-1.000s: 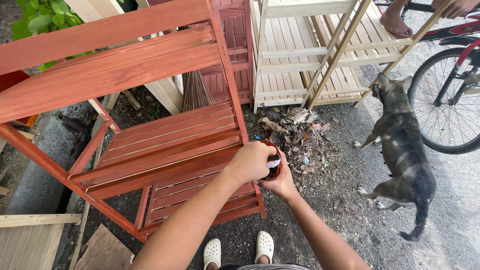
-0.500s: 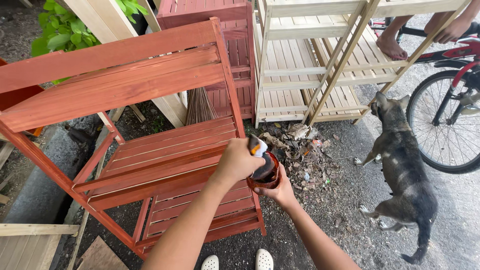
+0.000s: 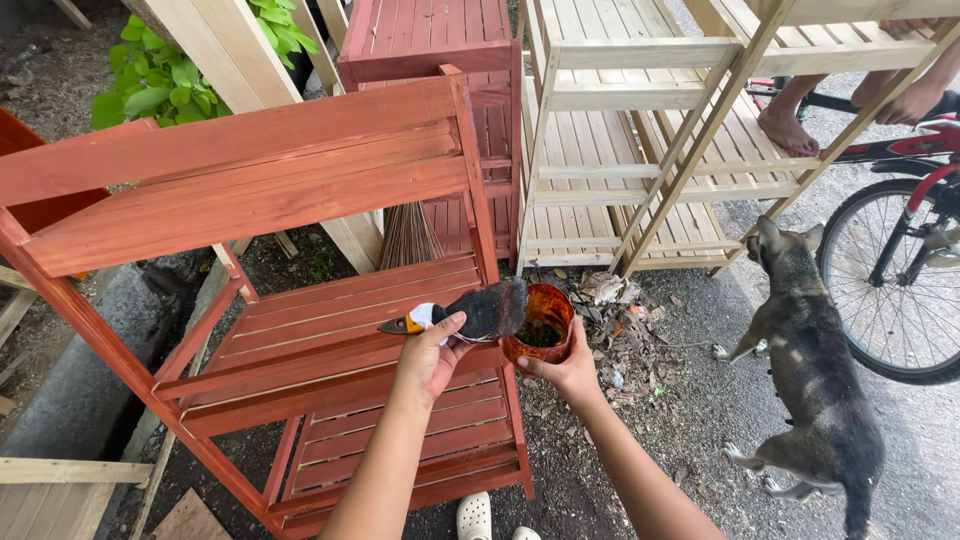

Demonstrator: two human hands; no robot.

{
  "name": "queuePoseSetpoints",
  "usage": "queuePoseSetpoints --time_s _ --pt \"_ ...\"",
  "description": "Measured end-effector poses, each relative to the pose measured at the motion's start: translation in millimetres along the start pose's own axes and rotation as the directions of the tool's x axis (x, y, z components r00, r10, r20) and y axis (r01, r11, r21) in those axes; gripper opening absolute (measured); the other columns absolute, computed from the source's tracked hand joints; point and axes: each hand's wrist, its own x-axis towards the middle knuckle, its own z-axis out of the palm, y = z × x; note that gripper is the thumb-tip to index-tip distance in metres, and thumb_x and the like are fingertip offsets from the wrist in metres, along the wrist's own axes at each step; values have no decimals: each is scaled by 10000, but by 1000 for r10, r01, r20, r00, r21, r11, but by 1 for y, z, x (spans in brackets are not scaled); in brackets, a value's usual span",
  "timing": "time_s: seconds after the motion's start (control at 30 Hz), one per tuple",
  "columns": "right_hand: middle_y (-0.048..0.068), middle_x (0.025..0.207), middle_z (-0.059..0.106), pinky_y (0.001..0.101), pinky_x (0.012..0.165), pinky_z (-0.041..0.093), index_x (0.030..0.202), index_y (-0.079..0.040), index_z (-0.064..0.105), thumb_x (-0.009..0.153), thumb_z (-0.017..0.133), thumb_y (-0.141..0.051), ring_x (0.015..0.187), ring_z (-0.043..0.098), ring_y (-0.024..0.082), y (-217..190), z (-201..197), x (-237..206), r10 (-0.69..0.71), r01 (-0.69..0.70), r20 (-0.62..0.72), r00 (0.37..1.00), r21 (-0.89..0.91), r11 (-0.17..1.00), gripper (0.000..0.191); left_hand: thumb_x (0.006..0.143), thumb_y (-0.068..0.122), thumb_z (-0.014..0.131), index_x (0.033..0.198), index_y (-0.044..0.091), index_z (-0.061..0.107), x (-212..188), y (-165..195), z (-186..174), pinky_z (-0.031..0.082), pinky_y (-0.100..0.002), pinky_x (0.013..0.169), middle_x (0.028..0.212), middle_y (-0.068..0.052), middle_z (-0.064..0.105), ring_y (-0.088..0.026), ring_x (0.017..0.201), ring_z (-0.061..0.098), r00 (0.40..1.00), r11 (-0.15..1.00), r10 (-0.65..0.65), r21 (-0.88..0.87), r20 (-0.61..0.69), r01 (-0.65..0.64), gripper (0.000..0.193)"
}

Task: The person applies reddish-brown wood stain to a slatted wooden shelf unit using a hand-held applicator, wiping the liquid onto the frame and boards. They pause to carry the stain container to a table, pour more stain from a bottle into it, then return and continue coating the shelf surfaces.

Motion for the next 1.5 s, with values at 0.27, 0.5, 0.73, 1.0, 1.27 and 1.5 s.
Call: queuePoseSetpoints --time_s 0.27,0.5,0.73,1.0,1.27,1.5 --pt "110 1314 627 382 1031 532 1406 -56 423 640 917 -184 1221 635 235 -2 16 17 46 -45 -59 997 11 999 920 886 184 739 1163 86 677 30 -9 -13 596 -375 842 1133 -68 725 -212 1030 705 981 976 -152 -174 -121 129 301" --pt "109 1318 624 376 1040 512 1421 -63 426 656 918 -179 1225 621 220 -6 44 45 -25 28 -83 996 42 999 917 887 249 741 1110 141 660 62 14 -19 580 -396 767 1061 -27 716 -207 993 678 964 963 -144 -255 -223 85 261" --pt "96 1263 658 381 1012 538 1377 -68 448 651 919 -194 1187 652 218 -19 56 62 26 -27 -118 993 -2 1000 875 928 164 735 1171 -15 597 124 82 14 648 -373 804 1069 -185 698 -294 961 720 978 875 31 -468 -206 -126 332" --pt "102 1281 645 397 1011 541 1378 -59 442 647 917 -155 1203 642 233 -35 56 73 -41 48 -176 984 36 998 878 913 105 709 1165 -61 534 178 123 83 679 -426 764 1073 -210 693 -332 910 743 908 865 178 -379 -379 -328 349" --pt "123 1284 659 388 1021 533 1397 -55 447 646 919 -183 1196 657 241 -35 44 67 -26 -21 -267 963 -172 985 897 911 100 680 1143 -145 505 219 128 103 639 -440 709 1069 -272 693 -375 824 759 919 754 6 -602 -394 -262 379" --pt "127 1288 657 389 1032 533 1362 -39 458 650 923 -242 1200 657 241 -42 43 58 -31 -6 -262 965 -140 990 874 854 60 711 989 -116 549 217 135 118 663 -429 557 937 -194 678 -278 701 690 801 910 401 95 -444 -403 274"
